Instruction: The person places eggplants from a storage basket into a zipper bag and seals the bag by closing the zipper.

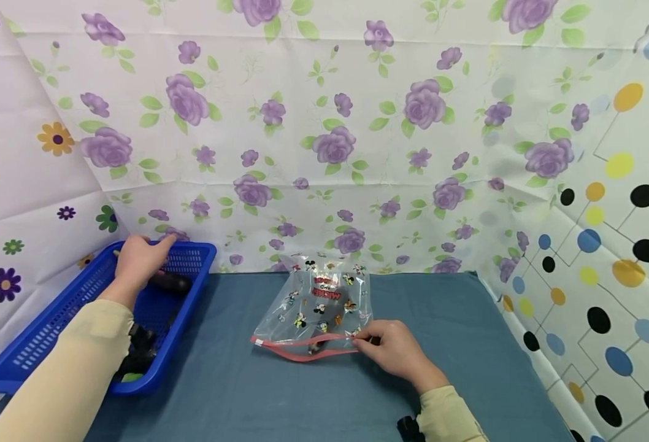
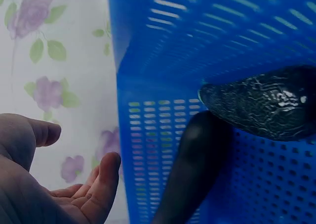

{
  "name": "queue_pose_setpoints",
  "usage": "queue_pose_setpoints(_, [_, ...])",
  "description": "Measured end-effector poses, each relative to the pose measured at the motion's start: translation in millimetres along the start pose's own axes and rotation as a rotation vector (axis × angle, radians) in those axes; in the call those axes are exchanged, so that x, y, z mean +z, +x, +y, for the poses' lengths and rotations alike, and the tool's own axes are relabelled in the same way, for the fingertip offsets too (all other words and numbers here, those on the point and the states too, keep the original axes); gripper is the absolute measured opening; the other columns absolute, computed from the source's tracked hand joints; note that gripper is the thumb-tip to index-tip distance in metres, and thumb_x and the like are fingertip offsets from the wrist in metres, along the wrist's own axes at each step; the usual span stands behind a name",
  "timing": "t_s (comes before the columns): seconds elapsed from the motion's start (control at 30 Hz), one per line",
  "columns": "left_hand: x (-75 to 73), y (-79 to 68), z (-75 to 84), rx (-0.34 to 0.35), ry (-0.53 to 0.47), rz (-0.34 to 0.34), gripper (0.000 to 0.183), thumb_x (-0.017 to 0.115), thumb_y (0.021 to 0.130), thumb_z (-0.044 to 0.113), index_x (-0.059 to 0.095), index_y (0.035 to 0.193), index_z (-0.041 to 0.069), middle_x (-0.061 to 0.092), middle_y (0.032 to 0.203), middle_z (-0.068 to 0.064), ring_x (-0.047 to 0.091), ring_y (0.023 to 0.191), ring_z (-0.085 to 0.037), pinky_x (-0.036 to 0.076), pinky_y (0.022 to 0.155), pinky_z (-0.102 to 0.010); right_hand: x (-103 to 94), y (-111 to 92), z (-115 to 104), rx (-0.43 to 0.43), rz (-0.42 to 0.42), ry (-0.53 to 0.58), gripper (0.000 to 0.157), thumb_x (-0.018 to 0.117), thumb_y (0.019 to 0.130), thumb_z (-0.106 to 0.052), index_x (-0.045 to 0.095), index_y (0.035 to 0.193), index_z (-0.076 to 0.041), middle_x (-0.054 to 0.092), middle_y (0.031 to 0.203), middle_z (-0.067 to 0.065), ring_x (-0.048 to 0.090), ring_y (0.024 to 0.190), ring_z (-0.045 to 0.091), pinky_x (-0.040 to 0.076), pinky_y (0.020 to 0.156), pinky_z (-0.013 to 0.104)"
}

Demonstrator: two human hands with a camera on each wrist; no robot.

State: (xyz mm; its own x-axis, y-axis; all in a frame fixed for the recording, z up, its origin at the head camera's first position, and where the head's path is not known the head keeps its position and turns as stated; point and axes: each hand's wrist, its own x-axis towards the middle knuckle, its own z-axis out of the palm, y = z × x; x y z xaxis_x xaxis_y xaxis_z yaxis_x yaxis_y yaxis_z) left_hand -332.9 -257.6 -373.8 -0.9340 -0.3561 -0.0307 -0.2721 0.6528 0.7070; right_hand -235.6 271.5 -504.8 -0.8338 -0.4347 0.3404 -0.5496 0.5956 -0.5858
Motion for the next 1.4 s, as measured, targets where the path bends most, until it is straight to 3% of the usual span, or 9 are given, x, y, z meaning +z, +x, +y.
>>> queue_pose_setpoints(0.2, [-0.2, 5.9, -13.8, -0.035, -0.046, -0.020, 0.098, 0.046, 0.099, 0.064, 0.019, 0.156, -0.010, 0.043, 0.145, -0.036, 0.073, 0.085, -0.035, 0.051, 0.092, -0.056, -0.4, 0, -2, 0.010, -0.011, 0.001, 0.006, 0.074, 0.095, -0.031, 0.079, 0.092, -0.030, 0.065, 0.078, -0.020, 0.055, 0.058, 0.005, 0.047, 0.052, 0.027])
queue_pose_setpoints(0.33, [1.0, 8.0, -16.8, -0.046, -0.034, -0.028, 0.080, 0.049, 0.098, 0.062, 0.050, 0.134, -0.010, 0.068, 0.111, -0.028, 0.075, 0.078, -0.032, 0.058, 0.072, -0.046, -1.0, 0, -2, 0.011, -0.009, 0.002, 0.007, 0.075, 0.095, -0.032, 0.080, 0.092, -0.029, 0.065, 0.079, -0.020, 0.056, 0.059, 0.006, 0.047, 0.052, 0.026])
queue_pose_setpoints(0.4, [1.9, 9.3, -18.4, -0.058, -0.031, -0.039, 0.074, 0.051, 0.098, 0.061, 0.057, 0.122, -0.009, 0.071, 0.096, -0.023, 0.075, 0.078, -0.032, 0.059, 0.067, -0.044, -1.2, -1, -2, 0.010, -0.007, 0.000, 0.006, 0.075, 0.095, -0.031, 0.080, 0.092, -0.029, 0.065, 0.079, -0.020, 0.056, 0.059, 0.007, 0.048, 0.053, 0.026])
queue_pose_setpoints(0.57, [3.3, 12.5, -27.9, -0.059, -0.006, -0.110, 0.080, 0.051, 0.100, 0.058, 0.045, 0.135, -0.014, 0.062, 0.084, -0.014, 0.073, 0.079, -0.032, 0.061, 0.073, -0.046, 0.5, 0, -3, 0.008, -0.009, 0.000, 0.006, 0.075, 0.095, -0.031, 0.080, 0.092, -0.030, 0.066, 0.080, -0.021, 0.057, 0.060, 0.008, 0.048, 0.053, 0.026])
queue_pose_setpoints(0.7, [4.7, 16.5, -33.9, -0.063, 0.041, -0.160, 0.068, 0.051, 0.101, 0.058, 0.051, 0.119, -0.008, 0.052, 0.069, -0.006, 0.069, 0.081, -0.030, 0.061, 0.072, -0.044, 1.0, 0, -3, 0.006, -0.018, 0.010, 0.006, 0.074, 0.096, -0.030, 0.079, 0.093, -0.029, 0.066, 0.080, -0.020, 0.058, 0.060, 0.008, 0.049, 0.054, 0.027])
queue_pose_setpoints(0.73, [5.1, 17.2, -34.1, -0.066, 0.041, -0.165, 0.070, 0.051, 0.101, 0.057, 0.051, 0.122, -0.009, 0.052, 0.068, -0.006, 0.069, 0.081, -0.030, 0.061, 0.072, -0.043, 0.9, 0, -3, 0.007, -0.019, 0.011, 0.006, 0.074, 0.096, -0.031, 0.079, 0.093, -0.029, 0.066, 0.080, -0.020, 0.057, 0.060, 0.007, 0.049, 0.054, 0.027])
queue_pose_setpoints(0.93, [6.4, 20.0, -30.1, -0.080, 0.010, -0.161, 0.090, 0.052, 0.101, 0.056, 0.031, 0.147, -0.019, 0.060, 0.091, -0.017, 0.069, 0.086, -0.034, 0.061, 0.073, -0.046, -0.7, 0, -2, 0.010, -0.010, 0.007, 0.006, 0.074, 0.095, -0.031, 0.079, 0.092, -0.029, 0.066, 0.080, -0.020, 0.056, 0.059, 0.005, 0.048, 0.053, 0.027])
queue_pose_setpoints(1.23, [10.3, 23.6, -31.7, -0.098, 0.044, -0.166, 0.078, 0.052, 0.100, 0.056, 0.047, 0.135, -0.013, 0.058, 0.094, -0.018, 0.070, 0.079, -0.031, 0.062, 0.070, -0.043, -1.9, 0, -3, 0.003, -0.003, 0.010, 0.007, 0.074, 0.096, -0.032, 0.080, 0.092, -0.028, 0.066, 0.079, -0.020, 0.056, 0.060, 0.005, 0.049, 0.054, 0.027])
queue_pose_setpoints(1.4, [10.7, 22.4, -34.0, -0.135, 0.075, -0.176, 0.081, 0.052, 0.100, 0.054, 0.043, 0.140, -0.016, 0.057, 0.114, -0.029, 0.069, 0.080, -0.032, 0.062, 0.069, -0.042, -2.7, 0, -4, -0.003, 0.000, 0.008, 0.008, 0.074, 0.096, -0.031, 0.080, 0.093, -0.027, 0.066, 0.080, -0.020, 0.057, 0.060, 0.005, 0.049, 0.054, 0.027])
